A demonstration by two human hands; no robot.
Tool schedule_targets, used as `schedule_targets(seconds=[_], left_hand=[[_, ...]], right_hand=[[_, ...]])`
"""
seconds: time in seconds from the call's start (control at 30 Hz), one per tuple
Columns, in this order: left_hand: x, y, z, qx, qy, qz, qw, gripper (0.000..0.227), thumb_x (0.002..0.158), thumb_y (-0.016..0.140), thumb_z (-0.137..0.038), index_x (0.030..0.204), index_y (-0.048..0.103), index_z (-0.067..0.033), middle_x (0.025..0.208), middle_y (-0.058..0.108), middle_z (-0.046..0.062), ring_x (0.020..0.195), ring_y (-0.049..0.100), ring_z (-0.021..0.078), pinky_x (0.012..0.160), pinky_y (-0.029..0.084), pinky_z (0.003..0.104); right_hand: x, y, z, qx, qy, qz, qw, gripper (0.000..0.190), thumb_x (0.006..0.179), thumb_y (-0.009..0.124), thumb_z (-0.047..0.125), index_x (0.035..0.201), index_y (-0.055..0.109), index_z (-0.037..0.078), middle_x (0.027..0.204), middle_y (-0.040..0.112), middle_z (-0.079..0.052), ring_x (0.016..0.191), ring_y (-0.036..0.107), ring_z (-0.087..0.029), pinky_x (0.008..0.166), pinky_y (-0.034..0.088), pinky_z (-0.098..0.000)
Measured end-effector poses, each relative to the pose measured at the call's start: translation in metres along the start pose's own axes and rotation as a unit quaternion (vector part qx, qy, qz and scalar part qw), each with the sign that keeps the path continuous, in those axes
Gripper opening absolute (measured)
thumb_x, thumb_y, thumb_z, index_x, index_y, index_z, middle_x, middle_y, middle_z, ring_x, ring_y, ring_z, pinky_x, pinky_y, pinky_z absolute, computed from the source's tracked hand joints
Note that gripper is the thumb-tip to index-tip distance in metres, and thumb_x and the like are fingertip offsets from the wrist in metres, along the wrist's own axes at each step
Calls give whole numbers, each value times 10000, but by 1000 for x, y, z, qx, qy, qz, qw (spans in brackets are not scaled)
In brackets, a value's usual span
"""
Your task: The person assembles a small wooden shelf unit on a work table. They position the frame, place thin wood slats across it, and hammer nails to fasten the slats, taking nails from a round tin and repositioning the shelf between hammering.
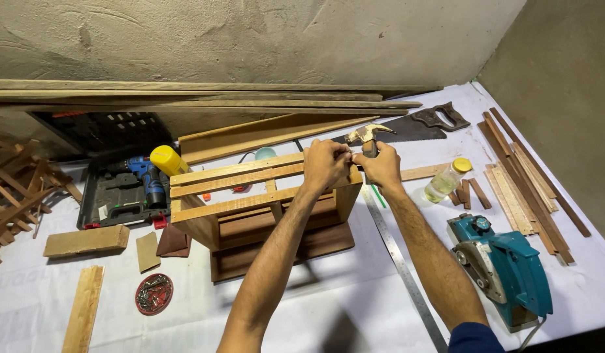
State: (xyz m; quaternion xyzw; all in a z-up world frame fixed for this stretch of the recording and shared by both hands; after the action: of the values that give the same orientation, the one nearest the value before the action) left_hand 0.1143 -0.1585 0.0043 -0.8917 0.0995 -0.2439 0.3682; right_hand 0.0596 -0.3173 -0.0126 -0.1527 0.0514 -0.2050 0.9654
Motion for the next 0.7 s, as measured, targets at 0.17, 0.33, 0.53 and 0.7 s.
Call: schedule_targets(seconds=[0.17, 0.33, 0.53, 0.7], left_hand=[[-7, -20, -24, 11, 33, -23, 999, 155, 849, 799, -266, 935, 832, -142, 859, 757, 25, 822, 592, 225, 734, 445, 419], [-10, -16, -25, 36, 65, -35, 997, 130, 836, 793, -205, 930, 833, -124, 875, 748, 54, 849, 607, 270, 732, 475, 440], [-8, -12, -27, 50, 80, -39, 995, 175, 828, 773, -162, 986, 824, -107, 895, 748, 87, 850, 633, 271, 739, 514, 436], [-10, -27, -37, 13, 72, -60, 996, 127, 825, 793, -156, 925, 833, -90, 851, 752, 101, 808, 645, 275, 720, 529, 432]], right_hand=[[5, -2, 8, -47, -33, 8, 998, 237, 767, 821, 153, 920, 706, 14, 815, 749, -76, 678, 675, -115, 570, 534, -300], [-9, -18, 55, -134, -91, 9, 987, 260, 787, 792, 178, 943, 695, -6, 766, 729, -112, 655, 679, -164, 553, 532, -343], [-25, -30, 75, -191, -73, 101, 974, 329, 905, 691, 326, 918, 682, -3, 675, 713, -139, 633, 743, -271, 591, 589, -396], [-31, -26, 83, -259, -221, 59, 938, 356, 869, 708, 327, 947, 690, -20, 714, 691, -246, 678, 702, -408, 664, 558, -465]])
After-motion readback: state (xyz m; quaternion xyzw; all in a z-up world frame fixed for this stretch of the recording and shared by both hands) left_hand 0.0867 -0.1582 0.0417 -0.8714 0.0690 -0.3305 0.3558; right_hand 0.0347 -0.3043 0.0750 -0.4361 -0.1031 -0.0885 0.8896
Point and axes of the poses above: each hand's wrist, its own x-axis towards the middle knuckle, its own y-axis out of the palm, z = x × y, the point moved 10 cm from there along x, towards the middle knuckle
